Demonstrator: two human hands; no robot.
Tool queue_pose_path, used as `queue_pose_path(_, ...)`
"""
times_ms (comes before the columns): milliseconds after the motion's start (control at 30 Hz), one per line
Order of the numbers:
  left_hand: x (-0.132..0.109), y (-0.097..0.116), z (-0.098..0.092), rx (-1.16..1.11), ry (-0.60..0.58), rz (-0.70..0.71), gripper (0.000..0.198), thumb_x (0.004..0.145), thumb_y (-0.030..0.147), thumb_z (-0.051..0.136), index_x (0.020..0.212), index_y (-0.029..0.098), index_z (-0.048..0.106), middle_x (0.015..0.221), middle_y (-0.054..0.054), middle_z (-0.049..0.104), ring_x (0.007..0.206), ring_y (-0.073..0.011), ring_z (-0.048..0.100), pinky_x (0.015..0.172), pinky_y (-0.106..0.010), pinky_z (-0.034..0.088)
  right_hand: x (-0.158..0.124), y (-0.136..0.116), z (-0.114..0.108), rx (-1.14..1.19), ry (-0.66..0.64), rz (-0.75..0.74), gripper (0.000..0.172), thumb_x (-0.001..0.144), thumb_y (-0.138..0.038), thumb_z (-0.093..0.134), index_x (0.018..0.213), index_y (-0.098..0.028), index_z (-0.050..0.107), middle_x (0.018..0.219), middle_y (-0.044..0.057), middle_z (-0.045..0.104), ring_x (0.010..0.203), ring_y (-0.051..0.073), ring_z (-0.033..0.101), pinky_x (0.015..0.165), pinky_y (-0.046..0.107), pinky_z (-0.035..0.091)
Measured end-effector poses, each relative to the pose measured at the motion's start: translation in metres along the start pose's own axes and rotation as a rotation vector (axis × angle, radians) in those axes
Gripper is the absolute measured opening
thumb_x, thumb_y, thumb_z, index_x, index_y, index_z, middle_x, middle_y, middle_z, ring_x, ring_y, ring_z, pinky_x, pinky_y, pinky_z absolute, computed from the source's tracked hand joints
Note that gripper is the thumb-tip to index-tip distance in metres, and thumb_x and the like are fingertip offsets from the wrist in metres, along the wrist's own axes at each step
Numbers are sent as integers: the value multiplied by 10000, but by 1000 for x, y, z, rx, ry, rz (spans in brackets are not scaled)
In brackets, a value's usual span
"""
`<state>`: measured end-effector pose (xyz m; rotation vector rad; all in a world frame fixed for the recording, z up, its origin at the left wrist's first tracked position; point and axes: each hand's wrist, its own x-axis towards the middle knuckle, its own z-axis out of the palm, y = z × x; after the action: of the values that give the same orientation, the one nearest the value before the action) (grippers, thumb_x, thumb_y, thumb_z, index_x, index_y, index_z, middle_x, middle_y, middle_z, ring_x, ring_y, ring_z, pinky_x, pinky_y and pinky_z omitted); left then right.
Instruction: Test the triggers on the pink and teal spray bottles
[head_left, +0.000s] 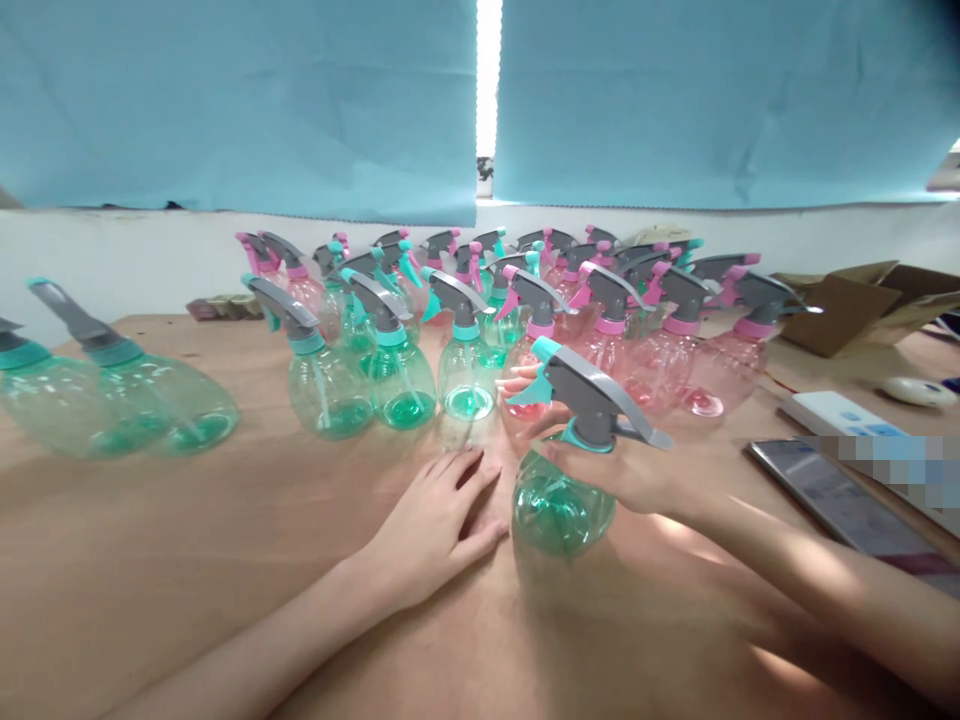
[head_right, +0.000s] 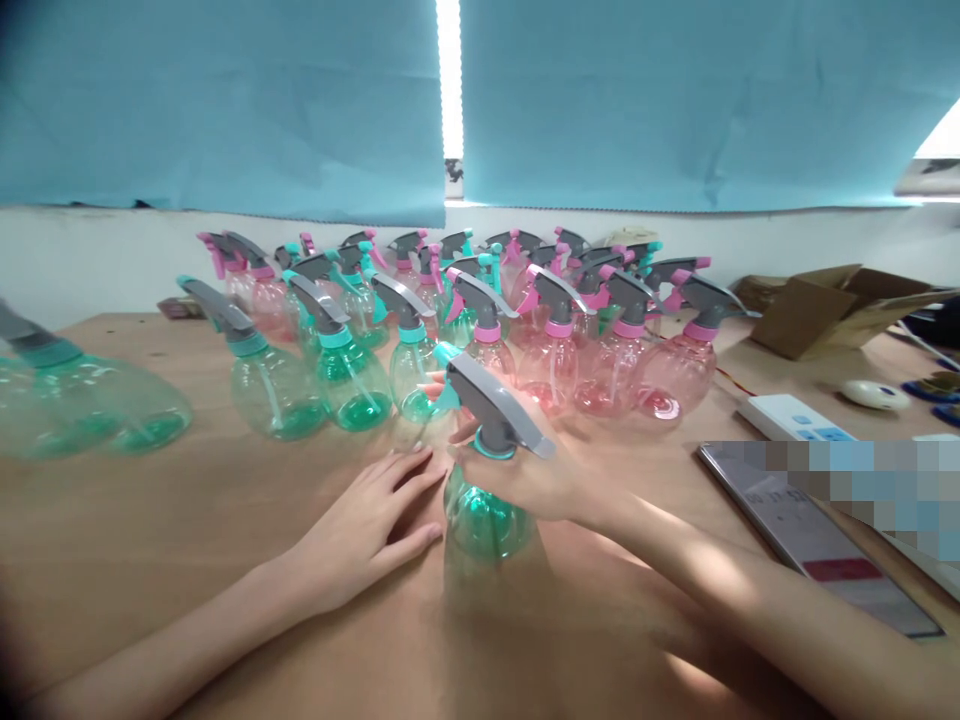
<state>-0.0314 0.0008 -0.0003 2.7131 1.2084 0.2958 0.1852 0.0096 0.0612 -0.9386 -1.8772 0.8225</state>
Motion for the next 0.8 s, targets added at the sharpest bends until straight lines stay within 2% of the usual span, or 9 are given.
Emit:
queue_pose_path(433, 0, 0, 1, 5, 14, 5, 511, 940, 438, 506, 1367, 160, 471, 1434, -169, 432, 1317, -330, 394, 1048, -523, 361, 2, -1, -1, -18, -16, -24, 85, 729, -238, 532, 752, -237, 614, 705, 7, 641, 655, 159, 616, 655, 312, 544)
queue_pose_path(600, 0, 0, 0, 5, 8, 5, 517, 937, 438, 509, 1360, 143, 480, 1435, -179, 425, 1316, -336, 393, 1051, -515, 359, 1, 4, 0, -21, -10, -2, 84, 756, -288, 550, 780, -242, 615, 735, 12, 657, 690, 175, 637, 649, 323, 538)
queue_pose_path(800, 0, 0, 0, 0, 14, -1, 502, 935, 436, 513, 1362, 175, 472, 1437, -159, 429, 1319, -320, 395, 1053, -504, 359, 0, 4, 0, -5, 1, 21, 93, 730, -262, 544, 788, -237, 612, 757, 15, 662, 724, 183, 642, 657, 321, 536)
